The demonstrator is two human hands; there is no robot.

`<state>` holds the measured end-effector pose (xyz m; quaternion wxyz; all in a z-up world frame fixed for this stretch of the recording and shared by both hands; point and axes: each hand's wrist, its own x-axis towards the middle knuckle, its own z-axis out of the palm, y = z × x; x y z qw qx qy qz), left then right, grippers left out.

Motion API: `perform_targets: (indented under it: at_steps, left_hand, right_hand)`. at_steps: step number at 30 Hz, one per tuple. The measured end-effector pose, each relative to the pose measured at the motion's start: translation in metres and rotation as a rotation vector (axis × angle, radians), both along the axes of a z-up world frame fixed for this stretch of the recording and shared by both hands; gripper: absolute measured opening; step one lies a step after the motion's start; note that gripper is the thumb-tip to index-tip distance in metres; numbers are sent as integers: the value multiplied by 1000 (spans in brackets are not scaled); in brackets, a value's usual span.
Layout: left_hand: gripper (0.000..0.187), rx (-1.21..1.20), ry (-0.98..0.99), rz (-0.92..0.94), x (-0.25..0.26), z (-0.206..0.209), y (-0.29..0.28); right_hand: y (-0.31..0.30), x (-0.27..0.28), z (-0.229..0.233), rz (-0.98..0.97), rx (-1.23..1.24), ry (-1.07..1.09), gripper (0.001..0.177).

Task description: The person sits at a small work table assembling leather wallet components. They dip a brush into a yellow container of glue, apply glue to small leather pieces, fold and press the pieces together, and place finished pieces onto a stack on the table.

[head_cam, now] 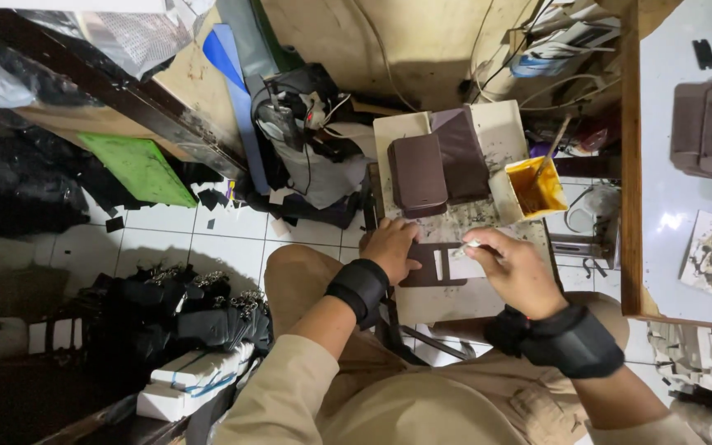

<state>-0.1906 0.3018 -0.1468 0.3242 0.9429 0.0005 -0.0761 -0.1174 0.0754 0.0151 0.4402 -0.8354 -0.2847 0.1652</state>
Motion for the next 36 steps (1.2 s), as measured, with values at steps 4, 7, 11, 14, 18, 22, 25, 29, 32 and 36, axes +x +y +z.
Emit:
perform_targets:
  at_steps: [4,7,11,14,18,22,25,29,32,36]
  left_hand:
    - [45,-218,-32,26,-5,35,3]
    - [58,-253,-67,34,-2,20,3]
    - [68,-107,-199,2,6,-46,2]
    - [72,-198,-210,21,6,-54,3]
    - [69,-89,-257,10,6,-54,2]
    - [70,-188,-261,3,8,-56,1]
    - [75,-223,-192,9,6,-40,3]
    - [74,-140,-195,3,10,-52,0]
    - [73,76,-173,1,12,-59,-3]
    - [71,-107,-255,1,12,-58,-1]
  right_hand:
    - [9,8,-31,-11,-182,-166,17]
    - [18,13,-50,9,-238,-225,14]
    - [20,18,-64,34,-300,-246,16]
    - [20,22,-75,59,-362,-297,16]
    - [25,23,-70,94,-389,-304,16]
    - [24,22,-73,102,-420,-302,18]
    - [25,21,-71,113,-409,-286,20]
    - [21,15,-66,203,-504,-278,22]
    - [14,14,-67,188,-470,-270,19]
    - [20,21,-78,138,-431,-341,17]
